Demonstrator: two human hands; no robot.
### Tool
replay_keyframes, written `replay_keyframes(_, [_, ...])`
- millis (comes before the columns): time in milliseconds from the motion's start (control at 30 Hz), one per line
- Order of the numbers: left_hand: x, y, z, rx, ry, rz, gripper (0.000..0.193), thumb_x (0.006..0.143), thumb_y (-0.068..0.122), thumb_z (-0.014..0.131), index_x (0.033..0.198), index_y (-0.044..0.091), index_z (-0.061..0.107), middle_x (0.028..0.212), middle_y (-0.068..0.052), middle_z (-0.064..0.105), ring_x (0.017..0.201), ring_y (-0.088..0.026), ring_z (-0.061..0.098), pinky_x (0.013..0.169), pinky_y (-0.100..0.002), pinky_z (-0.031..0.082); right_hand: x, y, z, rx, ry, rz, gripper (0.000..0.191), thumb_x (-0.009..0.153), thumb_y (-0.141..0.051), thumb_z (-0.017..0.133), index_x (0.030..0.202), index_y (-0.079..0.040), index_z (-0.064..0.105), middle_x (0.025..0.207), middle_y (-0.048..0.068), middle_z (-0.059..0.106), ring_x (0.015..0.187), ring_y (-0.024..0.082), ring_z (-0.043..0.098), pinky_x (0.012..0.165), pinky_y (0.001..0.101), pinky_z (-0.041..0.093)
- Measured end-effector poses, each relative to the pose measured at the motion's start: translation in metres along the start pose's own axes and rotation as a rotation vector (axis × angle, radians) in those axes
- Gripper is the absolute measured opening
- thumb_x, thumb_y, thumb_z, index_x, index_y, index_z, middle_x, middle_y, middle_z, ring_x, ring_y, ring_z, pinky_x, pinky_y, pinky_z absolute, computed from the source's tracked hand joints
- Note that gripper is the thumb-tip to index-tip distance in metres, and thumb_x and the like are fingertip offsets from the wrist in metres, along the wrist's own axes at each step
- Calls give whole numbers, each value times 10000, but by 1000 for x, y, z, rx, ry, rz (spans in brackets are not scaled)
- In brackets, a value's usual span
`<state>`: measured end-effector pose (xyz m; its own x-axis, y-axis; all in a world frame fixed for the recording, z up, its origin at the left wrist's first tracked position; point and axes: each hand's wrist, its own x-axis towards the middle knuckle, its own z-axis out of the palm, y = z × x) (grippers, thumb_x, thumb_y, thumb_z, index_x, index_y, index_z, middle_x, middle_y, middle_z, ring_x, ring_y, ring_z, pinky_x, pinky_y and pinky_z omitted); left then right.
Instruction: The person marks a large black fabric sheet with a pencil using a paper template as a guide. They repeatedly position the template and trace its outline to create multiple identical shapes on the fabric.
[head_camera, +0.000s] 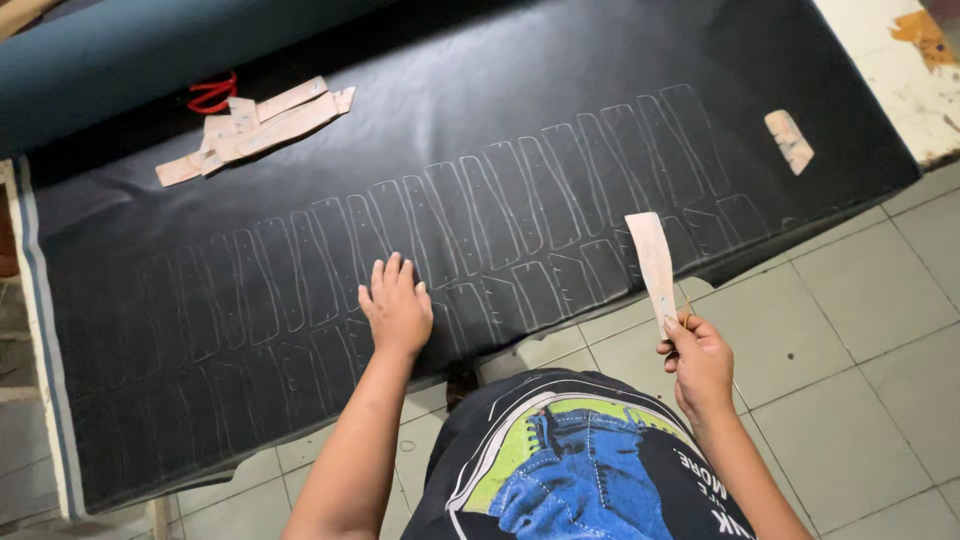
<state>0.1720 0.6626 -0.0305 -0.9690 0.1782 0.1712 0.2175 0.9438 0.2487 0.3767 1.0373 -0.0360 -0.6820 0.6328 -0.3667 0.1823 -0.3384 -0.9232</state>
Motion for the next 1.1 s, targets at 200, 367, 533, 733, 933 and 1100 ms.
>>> replay_keyframes(200, [1,52,11,-154,-21,188,519,988,333,601,1468,147,537,1590,-101,407,1482,-332,337,1146,-681,255,-2,-3,-36,-31,-16,-28,181,981,-127,662,1108,0,645,885,37,663,691,84,608,505,208,429])
replay_keyframes(367, [-2,83,16,15,-40,109,503,951,338,620,1426,184,562,1580,-90,403,1471,-348,314,1104,-722,229,-6,-9,-67,-49,6,-14,215,973,-141,659,1136,-2,645,875,32,665,691,78,602,509,207,429])
replay_keyframes(533, [7,114,30,-15,-21,169,456,997,313,608,1409,122,561,1622,-69,413,1543,-307,325,1195,-668,266,-9,-12,-94,-61,24,-8,230,977,-153,666,1144,6,653,862,36,656,688,81,594,510,211,425])
replay_keyframes(733, [12,167,35,-106,-68,282,531,959,339,607,1445,137,536,1575,-92,413,1455,-322,348,1116,-675,261,-10,-17,-124,-75,54,-16,229,974,-157,665,1138,3,655,851,29,652,691,77,597,509,206,422])
replay_keyframes(933, [16,189,51,41,-67,193,468,987,304,586,1433,165,554,1592,-67,424,1484,-301,374,1157,-645,266,-13,-21,-151,-54,108,-10,231,968,-156,669,1139,-1,658,847,26,652,684,79,588,507,207,419])
replay_keyframes(1100, [26,217,55,-81,-12,347,444,1003,321,603,1382,98,546,1627,-120,420,1522,-335,377,1195,-582,307,-14,-27,-162,-22,114,-8,227,964,-155,669,1127,2,657,851,16,649,696,74,583,514,206,413])
